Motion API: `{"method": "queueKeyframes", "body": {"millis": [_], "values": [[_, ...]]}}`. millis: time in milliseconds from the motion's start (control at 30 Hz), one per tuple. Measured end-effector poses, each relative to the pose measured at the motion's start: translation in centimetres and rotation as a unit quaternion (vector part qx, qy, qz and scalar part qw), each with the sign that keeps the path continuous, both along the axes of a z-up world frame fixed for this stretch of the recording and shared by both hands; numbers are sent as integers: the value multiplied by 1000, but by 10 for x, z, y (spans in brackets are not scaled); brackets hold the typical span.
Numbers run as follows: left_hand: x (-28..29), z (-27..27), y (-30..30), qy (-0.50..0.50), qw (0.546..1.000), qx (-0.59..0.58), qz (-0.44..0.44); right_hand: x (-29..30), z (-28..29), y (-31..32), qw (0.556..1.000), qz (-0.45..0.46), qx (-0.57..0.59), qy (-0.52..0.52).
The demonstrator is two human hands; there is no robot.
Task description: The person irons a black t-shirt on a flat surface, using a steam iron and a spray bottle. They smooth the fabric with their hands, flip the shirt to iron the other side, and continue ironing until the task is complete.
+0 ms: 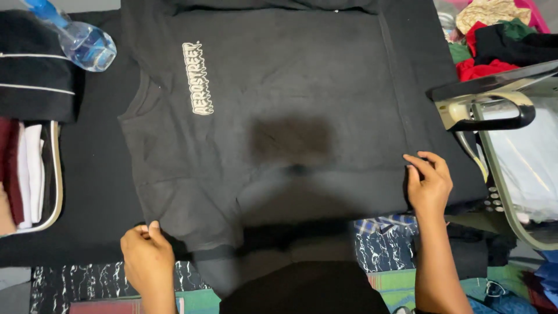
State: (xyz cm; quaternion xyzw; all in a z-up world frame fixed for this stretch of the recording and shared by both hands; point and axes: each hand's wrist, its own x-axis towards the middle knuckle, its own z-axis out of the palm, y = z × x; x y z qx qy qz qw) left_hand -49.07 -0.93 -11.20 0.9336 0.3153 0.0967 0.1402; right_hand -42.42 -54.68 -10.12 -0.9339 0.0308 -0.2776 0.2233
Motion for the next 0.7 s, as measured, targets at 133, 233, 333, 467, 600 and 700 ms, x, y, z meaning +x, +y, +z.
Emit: {"method": "queueKeyframes", "body": {"millis": [133, 233, 333, 467, 600, 700], "values": [[-2, 6, 2, -49, 998, -33, -6, -3, -4, -3, 998, -14, -22, -49], [-1, 8, 9, -54, 996, -73, 13, -6, -2, -2, 998, -17, -15, -61], [1, 10, 13, -70, 990, -119, 41, -5, -2, -2, 998, -28, -6, -54], [0, -4, 20, -119, 985, -118, 45, -3, -11, -8, 996, -52, -21, -66], [-2, -8, 20, -168, 981, -83, 41, -4, -19, -16, 996, -46, -23, -69], [-9, -11, 25, -144, 982, -104, 57, -6, -30, -29, 997, -51, -53, -36]]}}
